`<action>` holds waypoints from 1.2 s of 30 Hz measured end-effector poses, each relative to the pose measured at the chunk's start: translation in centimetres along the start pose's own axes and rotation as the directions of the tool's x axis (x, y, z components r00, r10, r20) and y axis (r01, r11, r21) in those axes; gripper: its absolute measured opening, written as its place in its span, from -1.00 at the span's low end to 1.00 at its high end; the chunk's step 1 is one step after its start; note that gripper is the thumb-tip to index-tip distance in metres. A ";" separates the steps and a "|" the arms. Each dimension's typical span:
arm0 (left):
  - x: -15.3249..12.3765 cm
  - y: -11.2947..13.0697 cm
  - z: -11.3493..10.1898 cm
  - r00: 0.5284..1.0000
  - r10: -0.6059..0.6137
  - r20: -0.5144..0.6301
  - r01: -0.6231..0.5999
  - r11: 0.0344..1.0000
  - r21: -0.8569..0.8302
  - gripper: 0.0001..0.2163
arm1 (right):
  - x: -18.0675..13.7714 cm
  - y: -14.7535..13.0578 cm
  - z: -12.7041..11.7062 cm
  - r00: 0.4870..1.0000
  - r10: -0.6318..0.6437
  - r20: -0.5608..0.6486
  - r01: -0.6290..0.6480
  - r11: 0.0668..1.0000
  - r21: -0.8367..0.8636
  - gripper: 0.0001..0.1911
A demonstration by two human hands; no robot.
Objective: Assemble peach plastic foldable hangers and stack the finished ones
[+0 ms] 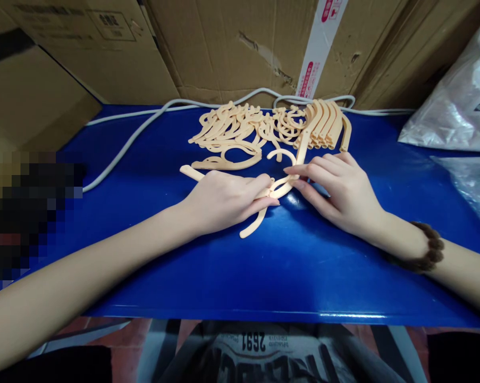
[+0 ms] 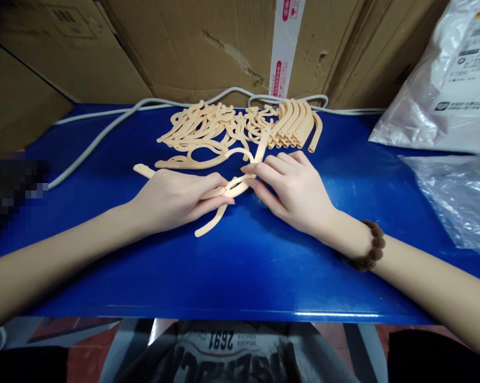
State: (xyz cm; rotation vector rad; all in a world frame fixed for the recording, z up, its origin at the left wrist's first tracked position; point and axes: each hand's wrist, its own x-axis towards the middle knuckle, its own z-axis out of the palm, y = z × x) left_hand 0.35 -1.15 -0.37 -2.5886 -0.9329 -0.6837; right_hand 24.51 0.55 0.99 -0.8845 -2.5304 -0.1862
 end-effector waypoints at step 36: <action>0.6 1.0 -1.1 0.966 0.259 -0.001 -0.258 0.965 -0.033 -0.80 | 0.0 2.9 0.8 0.920 0.390 -0.039 -0.373 0.901 0.221 -0.69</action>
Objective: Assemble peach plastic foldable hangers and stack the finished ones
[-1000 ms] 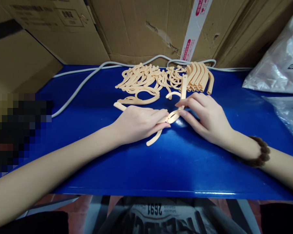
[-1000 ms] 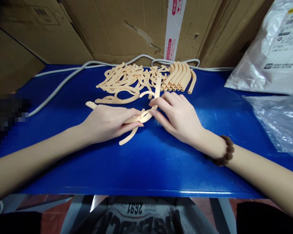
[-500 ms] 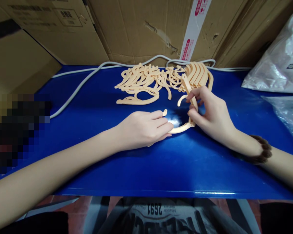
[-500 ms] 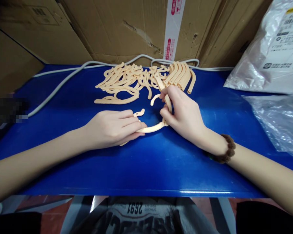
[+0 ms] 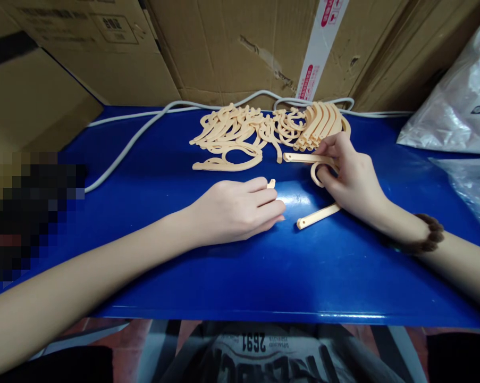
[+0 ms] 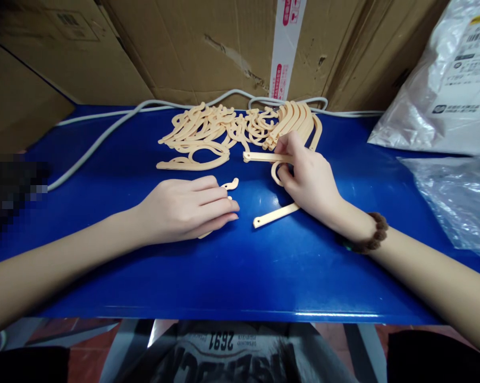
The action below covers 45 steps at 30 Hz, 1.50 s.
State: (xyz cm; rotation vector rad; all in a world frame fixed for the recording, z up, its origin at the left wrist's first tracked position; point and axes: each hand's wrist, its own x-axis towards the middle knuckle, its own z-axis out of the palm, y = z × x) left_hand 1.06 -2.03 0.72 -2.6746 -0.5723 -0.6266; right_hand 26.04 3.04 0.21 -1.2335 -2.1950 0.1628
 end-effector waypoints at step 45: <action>-0.5 -0.9 0.4 0.893 -0.405 0.195 0.428 0.899 -0.091 -0.65 | -0.3 -2.0 -2.7 0.832 -0.469 0.296 0.554 0.722 -0.413 -0.63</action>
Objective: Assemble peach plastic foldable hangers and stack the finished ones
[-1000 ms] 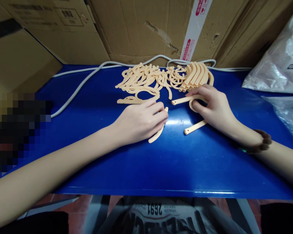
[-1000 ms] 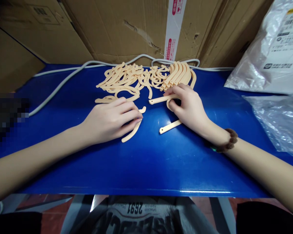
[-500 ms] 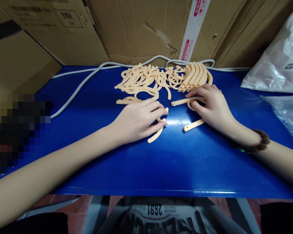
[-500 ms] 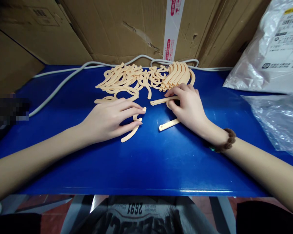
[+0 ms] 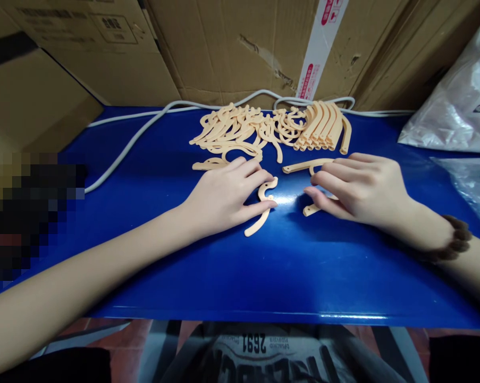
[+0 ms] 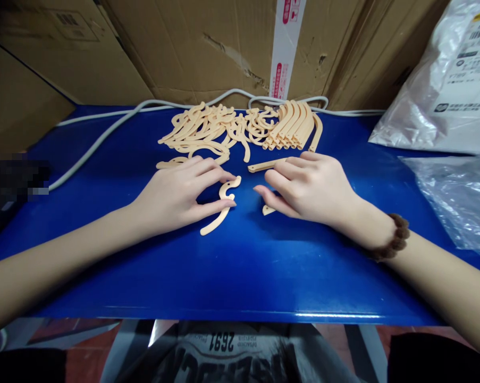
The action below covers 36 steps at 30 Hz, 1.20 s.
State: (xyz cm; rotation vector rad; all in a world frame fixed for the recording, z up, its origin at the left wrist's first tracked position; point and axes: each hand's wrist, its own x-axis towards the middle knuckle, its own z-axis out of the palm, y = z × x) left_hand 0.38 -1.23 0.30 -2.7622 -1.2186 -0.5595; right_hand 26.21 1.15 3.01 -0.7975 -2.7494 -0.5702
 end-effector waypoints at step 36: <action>0.0 -0.2 -0.2 1.000 0.023 -0.004 -0.024 0.965 -0.259 -0.71 | 0.1 -1.1 1.6 0.982 -0.187 -0.021 0.188 0.973 0.132 -0.70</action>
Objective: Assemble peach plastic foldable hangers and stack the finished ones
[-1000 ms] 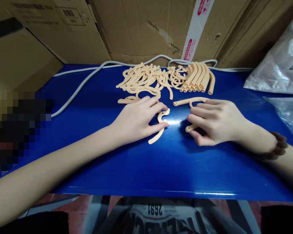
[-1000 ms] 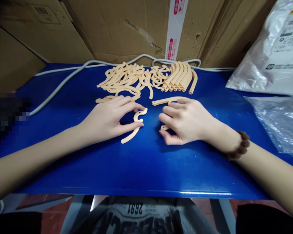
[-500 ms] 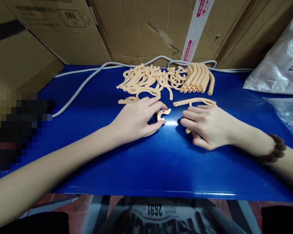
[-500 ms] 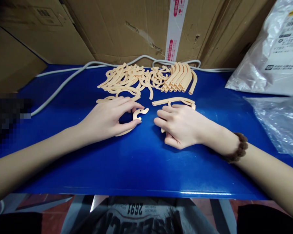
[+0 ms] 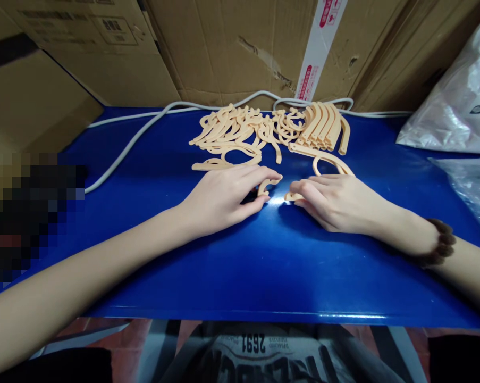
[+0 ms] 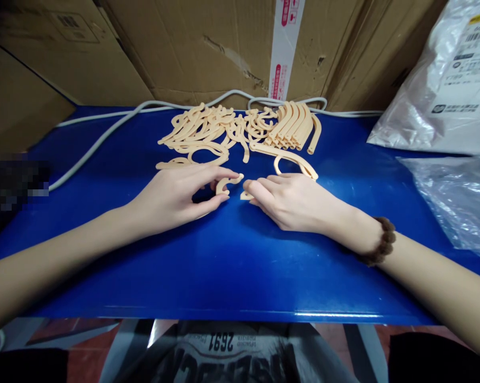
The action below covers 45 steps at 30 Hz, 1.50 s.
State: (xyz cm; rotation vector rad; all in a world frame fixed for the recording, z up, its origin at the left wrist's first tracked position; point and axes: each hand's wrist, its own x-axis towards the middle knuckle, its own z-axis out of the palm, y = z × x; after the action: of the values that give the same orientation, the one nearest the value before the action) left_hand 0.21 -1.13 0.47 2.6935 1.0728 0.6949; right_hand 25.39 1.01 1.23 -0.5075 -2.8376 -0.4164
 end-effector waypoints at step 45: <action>-0.3 0.7 -0.3 0.970 0.150 -0.190 -0.114 0.976 0.188 -0.72 | -0.6 0.0 -0.7 0.997 -0.067 0.032 0.073 0.965 -0.251 -0.58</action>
State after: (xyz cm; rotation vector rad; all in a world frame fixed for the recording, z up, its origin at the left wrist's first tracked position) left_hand 0.30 -1.89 0.84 2.9176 1.0504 0.9599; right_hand 26.10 0.59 1.73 -0.4607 -2.8458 -0.7974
